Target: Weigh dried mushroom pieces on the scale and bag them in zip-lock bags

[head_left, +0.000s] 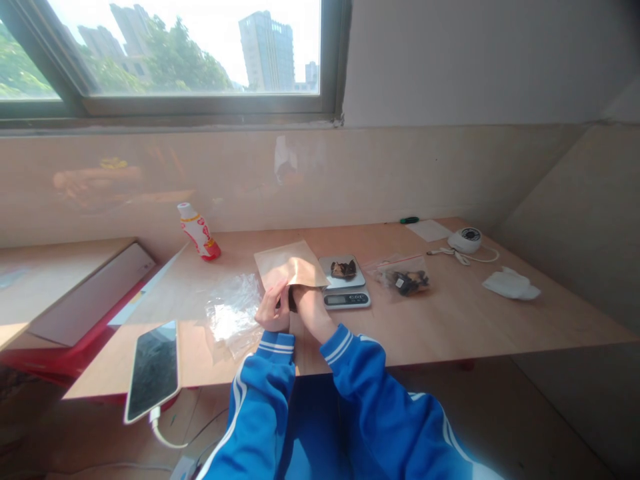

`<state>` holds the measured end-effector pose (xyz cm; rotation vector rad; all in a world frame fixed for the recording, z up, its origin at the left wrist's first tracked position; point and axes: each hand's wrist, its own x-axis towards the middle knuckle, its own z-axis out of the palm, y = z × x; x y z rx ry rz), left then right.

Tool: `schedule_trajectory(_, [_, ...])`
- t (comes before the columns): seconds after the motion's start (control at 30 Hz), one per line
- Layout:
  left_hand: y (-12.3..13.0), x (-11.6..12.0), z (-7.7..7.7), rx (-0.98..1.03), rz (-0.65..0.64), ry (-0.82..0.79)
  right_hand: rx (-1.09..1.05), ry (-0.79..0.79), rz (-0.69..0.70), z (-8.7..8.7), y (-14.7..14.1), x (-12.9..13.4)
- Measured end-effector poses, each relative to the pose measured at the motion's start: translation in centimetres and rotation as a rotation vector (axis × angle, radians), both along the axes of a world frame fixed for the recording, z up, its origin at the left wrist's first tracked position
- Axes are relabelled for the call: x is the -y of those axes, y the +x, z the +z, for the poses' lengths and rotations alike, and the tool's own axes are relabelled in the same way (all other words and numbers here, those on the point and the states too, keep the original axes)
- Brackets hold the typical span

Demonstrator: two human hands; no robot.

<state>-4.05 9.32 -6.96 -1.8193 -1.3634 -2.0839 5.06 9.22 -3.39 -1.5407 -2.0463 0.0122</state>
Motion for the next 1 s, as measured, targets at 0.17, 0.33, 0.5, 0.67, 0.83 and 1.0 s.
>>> schedule_trajectory(0.17, [0.1,-0.2,0.3,-0.057,0.028,0.109,0.162,-0.182,-0.09,1.2,0.4,0.7])
schedule_trajectory(0.33, [0.1,-0.1,0.3,-0.054,0.034,0.114,0.166,-0.125,-0.087,0.9,1.3,2.8])
schedule_trajectory(0.5, [0.1,0.0,0.4,-0.06,0.023,0.111,0.098,0.023,-0.072,-0.4,2.0,3.0])
schedule_trajectory(0.67, [0.2,0.0,0.3,-0.031,0.008,0.102,0.004,0.092,0.0,-0.6,2.3,3.1])
schedule_trajectory(0.83, [0.2,-0.1,0.1,-0.043,0.082,0.09,-0.135,0.226,0.102,-0.8,2.6,3.6])
schedule_trajectory(1.0, [0.1,-0.2,-0.1,-0.055,0.086,0.09,-0.299,0.302,0.232,-0.4,3.5,4.3])
